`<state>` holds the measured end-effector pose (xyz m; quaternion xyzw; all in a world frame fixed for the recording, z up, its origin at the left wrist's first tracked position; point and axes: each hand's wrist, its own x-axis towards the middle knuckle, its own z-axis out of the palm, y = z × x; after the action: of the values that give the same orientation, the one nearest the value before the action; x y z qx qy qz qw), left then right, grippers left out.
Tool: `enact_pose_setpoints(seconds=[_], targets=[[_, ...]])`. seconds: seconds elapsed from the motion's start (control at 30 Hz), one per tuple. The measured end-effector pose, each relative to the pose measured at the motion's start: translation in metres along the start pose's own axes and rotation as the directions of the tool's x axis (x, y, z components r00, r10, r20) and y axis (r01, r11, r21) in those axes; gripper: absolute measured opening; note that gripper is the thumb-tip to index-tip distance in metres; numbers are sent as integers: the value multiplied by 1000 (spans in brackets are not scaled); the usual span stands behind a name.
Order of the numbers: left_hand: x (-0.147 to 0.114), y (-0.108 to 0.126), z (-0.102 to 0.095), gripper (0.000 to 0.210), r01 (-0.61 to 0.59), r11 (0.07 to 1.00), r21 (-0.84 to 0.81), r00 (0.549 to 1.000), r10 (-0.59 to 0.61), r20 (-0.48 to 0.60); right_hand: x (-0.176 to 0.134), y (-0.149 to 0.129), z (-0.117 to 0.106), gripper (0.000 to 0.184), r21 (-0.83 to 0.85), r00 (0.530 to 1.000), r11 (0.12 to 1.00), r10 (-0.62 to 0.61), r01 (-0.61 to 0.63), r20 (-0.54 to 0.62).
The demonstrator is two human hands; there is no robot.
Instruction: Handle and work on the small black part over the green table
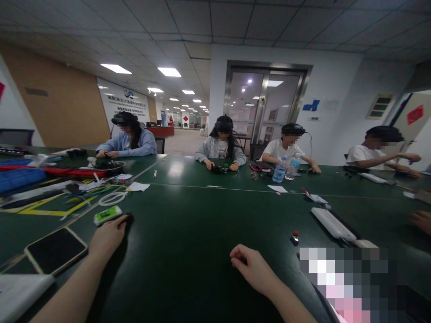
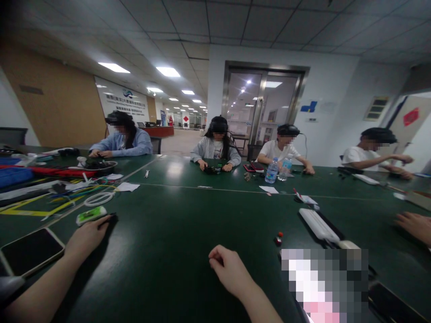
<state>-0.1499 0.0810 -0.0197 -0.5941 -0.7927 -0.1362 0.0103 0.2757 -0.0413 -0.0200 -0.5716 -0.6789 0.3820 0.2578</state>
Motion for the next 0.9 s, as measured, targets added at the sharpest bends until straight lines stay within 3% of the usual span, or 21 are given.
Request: enact_pose_setpoints(seconds=[0.5, 0.67, 0.9], targets=[[9, -7, 18, 44, 44, 999, -23, 997, -45, -55, -2, -11, -2, 15, -47, 1000, 999, 23, -22, 18], [11, -8, 22, 42, 9, 998, -58, 994, -15, -105, -3, -11, -2, 16, -35, 998, 998, 46, -45, 35], [11, -8, 21, 42, 43, 996, -84, 995, -51, -87, 0, -7, 0, 15, -72, 1000, 997, 4, -3, 9]])
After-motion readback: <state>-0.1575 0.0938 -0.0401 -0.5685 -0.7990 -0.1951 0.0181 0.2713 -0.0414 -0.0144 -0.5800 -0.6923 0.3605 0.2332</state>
